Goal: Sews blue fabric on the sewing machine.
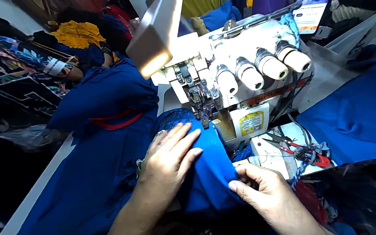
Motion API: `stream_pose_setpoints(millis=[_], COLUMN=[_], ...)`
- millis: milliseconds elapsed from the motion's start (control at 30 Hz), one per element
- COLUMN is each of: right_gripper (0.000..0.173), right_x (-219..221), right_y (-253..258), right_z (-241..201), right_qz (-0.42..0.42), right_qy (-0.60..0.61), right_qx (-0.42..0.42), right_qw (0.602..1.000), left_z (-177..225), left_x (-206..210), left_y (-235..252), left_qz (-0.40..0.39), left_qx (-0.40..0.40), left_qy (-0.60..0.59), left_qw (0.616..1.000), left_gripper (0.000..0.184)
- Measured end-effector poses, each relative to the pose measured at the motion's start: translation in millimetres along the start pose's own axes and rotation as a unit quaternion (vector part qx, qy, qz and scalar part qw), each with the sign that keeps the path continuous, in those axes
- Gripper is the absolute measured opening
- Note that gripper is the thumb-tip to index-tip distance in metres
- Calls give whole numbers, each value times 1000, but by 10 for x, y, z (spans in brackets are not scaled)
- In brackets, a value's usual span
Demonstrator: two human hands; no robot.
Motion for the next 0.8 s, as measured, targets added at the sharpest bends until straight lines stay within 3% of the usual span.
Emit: stream_pose_setpoints(millis=[133,200,367,633,800], right_gripper=[19,19,19,16,14], right_x=[-40,-49,127,62,131], right_y=[-19,-21,-54,-101,-141], right_z=[23,-6,113,1,-27], right_qz=[92,90,-67,-81,-125], right_qy=[-131,-133,61,123,196], right_qx=[-93,-110,5,13,62], right_qw=[983,981,996,989,971], left_z=[25,102,242,118,72], left_x=[-210,-192,-152,-260,-276], left_y=[-90,-89,-51,-2,-8], left_qz=[19,18,10,12,3], left_qx=[28,55,99,62,54], left_qy=[78,112,178,153,132], left_qw=[996,992,979,986,990], left_gripper=[36,33,23,26,24])
Point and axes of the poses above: each hand's wrist, its own y-axis towards the middle knuckle, its own x-axis out of the palm, z = x × y, the point moved 8 cm from there along y, towards the middle knuckle, and after that the axes turned 14 degrees about -y, right-handed, at the moved point
